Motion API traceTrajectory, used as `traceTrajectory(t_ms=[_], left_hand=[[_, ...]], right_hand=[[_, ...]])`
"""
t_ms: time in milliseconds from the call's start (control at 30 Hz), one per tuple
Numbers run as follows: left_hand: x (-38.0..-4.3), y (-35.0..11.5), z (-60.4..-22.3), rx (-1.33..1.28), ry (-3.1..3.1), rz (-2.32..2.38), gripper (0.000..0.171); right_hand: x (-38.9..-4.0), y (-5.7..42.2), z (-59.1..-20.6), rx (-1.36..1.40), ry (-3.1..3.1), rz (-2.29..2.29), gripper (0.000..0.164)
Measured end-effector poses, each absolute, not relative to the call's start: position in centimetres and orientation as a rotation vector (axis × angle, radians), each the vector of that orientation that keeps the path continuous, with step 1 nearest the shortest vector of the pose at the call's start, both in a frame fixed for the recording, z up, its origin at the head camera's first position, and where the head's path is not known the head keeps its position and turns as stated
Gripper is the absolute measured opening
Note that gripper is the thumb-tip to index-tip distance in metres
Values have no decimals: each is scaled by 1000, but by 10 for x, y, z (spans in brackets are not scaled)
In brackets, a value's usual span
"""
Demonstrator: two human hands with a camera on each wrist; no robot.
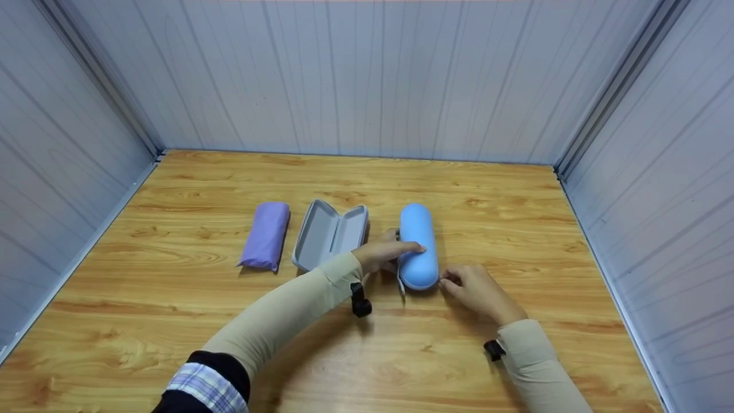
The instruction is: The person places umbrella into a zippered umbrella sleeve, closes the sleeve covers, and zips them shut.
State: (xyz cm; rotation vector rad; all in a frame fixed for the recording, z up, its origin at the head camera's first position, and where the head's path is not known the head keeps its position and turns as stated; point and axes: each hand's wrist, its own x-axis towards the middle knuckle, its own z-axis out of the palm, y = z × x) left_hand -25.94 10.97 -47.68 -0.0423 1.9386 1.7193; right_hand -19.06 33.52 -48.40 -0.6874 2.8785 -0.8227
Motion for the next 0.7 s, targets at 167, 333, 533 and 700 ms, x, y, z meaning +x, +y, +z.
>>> traceTrajectory(t_ms=[167, 333, 533, 700], left_hand=[[-259, 110, -477, -47, 1949, 1714, 64], [-259, 111, -478, -51, 1963, 1703, 66], [-261, 111, -480, -42, 1956, 1724, 63], [-260, 110, -480, -45, 1934, 1738, 64]], right_hand=[[-189, 336, -483, -662, 2841, -820, 9], [-188, 336, -482, -685, 2823, -829, 8], [-187, 337, -480, -732, 2787, -870, 6], [-187, 335, -481, -758, 2784, -861, 5]])
